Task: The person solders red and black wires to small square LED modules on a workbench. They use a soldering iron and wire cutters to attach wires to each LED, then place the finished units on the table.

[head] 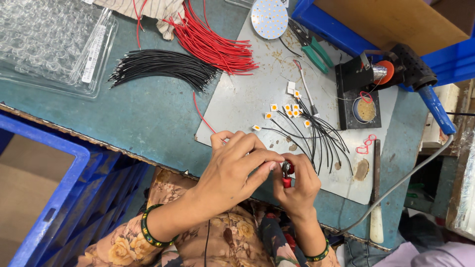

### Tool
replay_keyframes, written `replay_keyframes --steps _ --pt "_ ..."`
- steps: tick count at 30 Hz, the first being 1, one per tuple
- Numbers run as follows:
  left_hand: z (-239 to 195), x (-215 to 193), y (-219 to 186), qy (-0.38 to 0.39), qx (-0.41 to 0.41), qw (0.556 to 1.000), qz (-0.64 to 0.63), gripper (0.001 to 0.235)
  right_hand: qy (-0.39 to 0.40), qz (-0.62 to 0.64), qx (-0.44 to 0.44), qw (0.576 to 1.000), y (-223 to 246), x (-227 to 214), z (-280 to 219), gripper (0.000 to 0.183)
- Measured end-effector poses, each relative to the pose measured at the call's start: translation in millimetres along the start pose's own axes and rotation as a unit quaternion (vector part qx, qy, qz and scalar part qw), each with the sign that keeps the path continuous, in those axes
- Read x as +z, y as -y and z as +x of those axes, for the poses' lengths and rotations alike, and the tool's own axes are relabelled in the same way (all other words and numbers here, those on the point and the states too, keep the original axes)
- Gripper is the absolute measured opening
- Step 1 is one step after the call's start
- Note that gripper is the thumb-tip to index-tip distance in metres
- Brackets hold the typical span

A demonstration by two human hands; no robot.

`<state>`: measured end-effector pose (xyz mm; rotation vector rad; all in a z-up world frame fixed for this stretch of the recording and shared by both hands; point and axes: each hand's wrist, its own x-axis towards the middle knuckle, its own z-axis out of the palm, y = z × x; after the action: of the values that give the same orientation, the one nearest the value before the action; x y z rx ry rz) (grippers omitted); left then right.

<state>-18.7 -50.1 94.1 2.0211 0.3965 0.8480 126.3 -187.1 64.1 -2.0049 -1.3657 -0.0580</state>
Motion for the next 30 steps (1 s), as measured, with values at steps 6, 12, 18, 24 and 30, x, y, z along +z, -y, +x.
replay_keyframes --steps 6,12,18,24,30 --pt "0 0 2 0.021 -0.034 0.998 -0.045 0.015 0.029 0.112 0.098 0.988 -6 -3 -8 0.017" --pt "4 -4 7 0.046 -0.134 0.979 -0.144 0.016 0.084 0.328 0.205 0.918 -12 -5 -11 0.020" --pt "10 -19 5 0.019 -0.114 0.986 -0.121 0.018 0.089 0.384 0.159 0.905 -4 -1 -8 0.031" --pt "4 -64 21 -0.161 -0.067 0.985 0.003 0.013 0.054 0.416 0.170 0.892 -7 -21 23 0.043" --pt "-21 -52 57 -0.188 -0.005 0.956 0.226 0.016 0.047 0.325 0.107 0.939 -3 -24 86 0.036"
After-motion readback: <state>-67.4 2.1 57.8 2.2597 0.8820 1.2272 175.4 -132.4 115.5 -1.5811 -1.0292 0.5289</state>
